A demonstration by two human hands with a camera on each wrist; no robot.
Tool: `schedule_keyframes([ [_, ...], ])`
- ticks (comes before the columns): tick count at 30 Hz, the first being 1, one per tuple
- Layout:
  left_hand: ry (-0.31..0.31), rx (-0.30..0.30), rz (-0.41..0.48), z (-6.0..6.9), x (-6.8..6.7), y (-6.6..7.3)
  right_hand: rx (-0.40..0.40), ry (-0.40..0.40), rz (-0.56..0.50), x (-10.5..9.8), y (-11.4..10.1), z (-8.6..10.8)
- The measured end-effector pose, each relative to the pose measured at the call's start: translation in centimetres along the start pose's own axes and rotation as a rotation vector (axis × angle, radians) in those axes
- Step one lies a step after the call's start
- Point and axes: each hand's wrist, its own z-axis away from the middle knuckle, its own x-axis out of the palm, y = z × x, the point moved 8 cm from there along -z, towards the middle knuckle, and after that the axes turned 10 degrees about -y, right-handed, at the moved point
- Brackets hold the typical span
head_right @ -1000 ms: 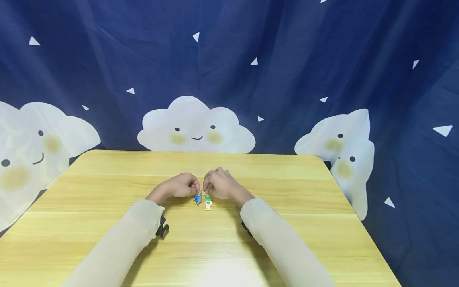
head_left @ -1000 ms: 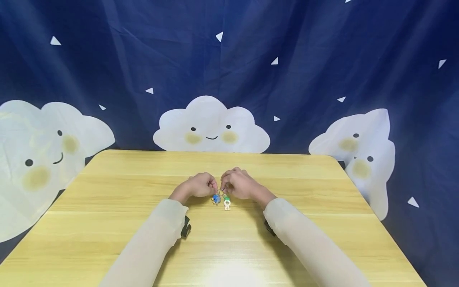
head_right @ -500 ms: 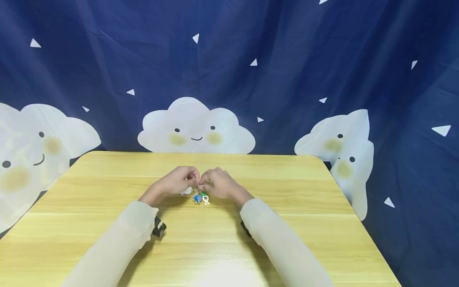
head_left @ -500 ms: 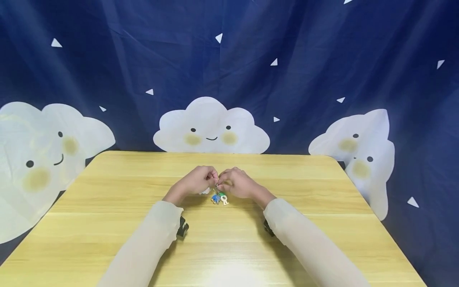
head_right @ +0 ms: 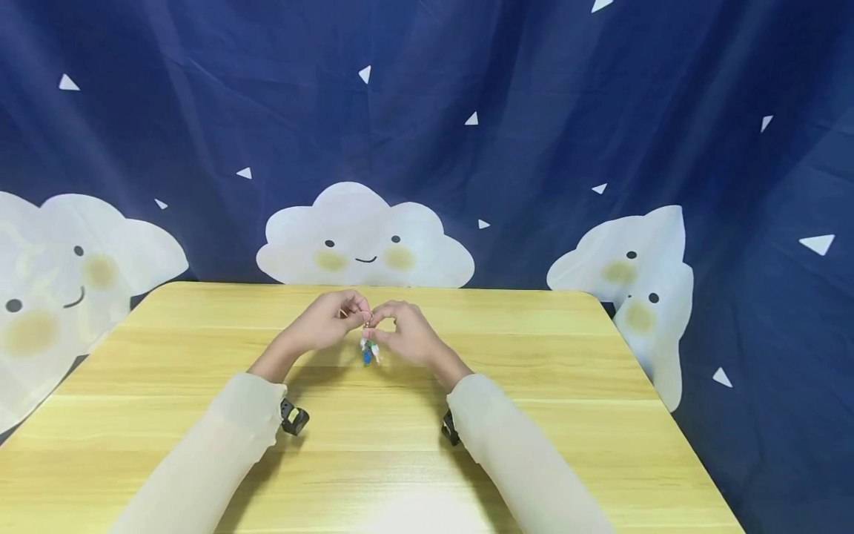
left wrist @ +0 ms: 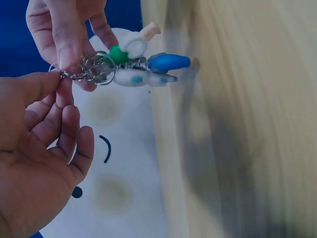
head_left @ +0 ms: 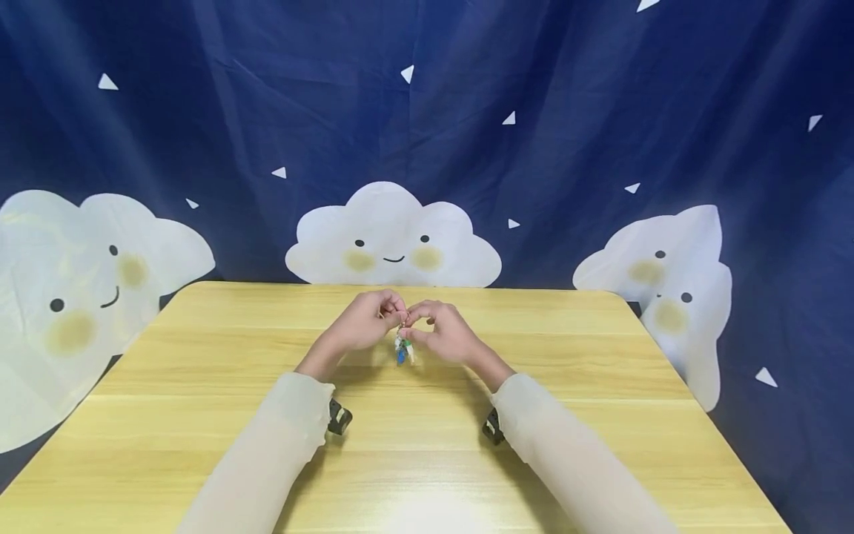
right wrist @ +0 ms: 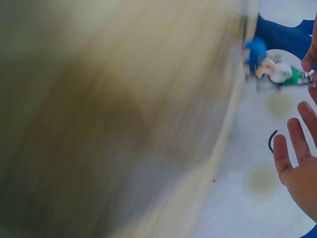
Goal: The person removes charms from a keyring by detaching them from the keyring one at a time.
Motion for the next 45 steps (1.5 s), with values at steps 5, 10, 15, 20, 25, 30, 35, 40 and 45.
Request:
schedule_keyframes([
  [5, 0.084, -0.018, 0.017, 0.2, -0.8, 0.4, -0.006, 0.084, -0.006, -0.8, -0.6, 0.1],
  [10, 0.149, -0.020, 0.050, 0.5, -1.5, 1.0, -0.020, 0.152, 0.005, -1.6, -0.9, 0.5],
  [15, 0.187, -0.023, 0.077, 0.6, -1.9, 1.7, -0.039, 0.217, -0.005, -2.6, -1.0, 0.9],
  [20, 0.206, -0.024, 0.102, 0.7, -2.3, 2.3, -0.047, 0.274, -0.021, -3.8, -1.2, 1.3],
  [25, 0.210, -0.020, 0.139, 0.7, -2.3, 2.5, -0.071, 0.331, -0.060, -5.1, -1.8, 1.7],
  [30, 0.216, 0.005, 0.150, 1.2, -2.2, 2.9, -0.083, 0.361, -0.086, -5.6, -2.6, 2.0],
  [35, 0.233, 0.066, 0.156, 1.7, -1.9, 4.0, -0.092, 0.384, -0.073, -5.9, -3.2, 2.5],
  [40, 0.271, 0.144, 0.131, 1.7, -1.8, 5.6, -0.109, 0.401, -0.055, -6.3, -3.9, 3.0],
  [45, 0.317, 0.155, 0.068, 1.9, -1.7, 6.4, -0.124, 0.413, -0.076, -6.7, -4.7, 3.4],
])
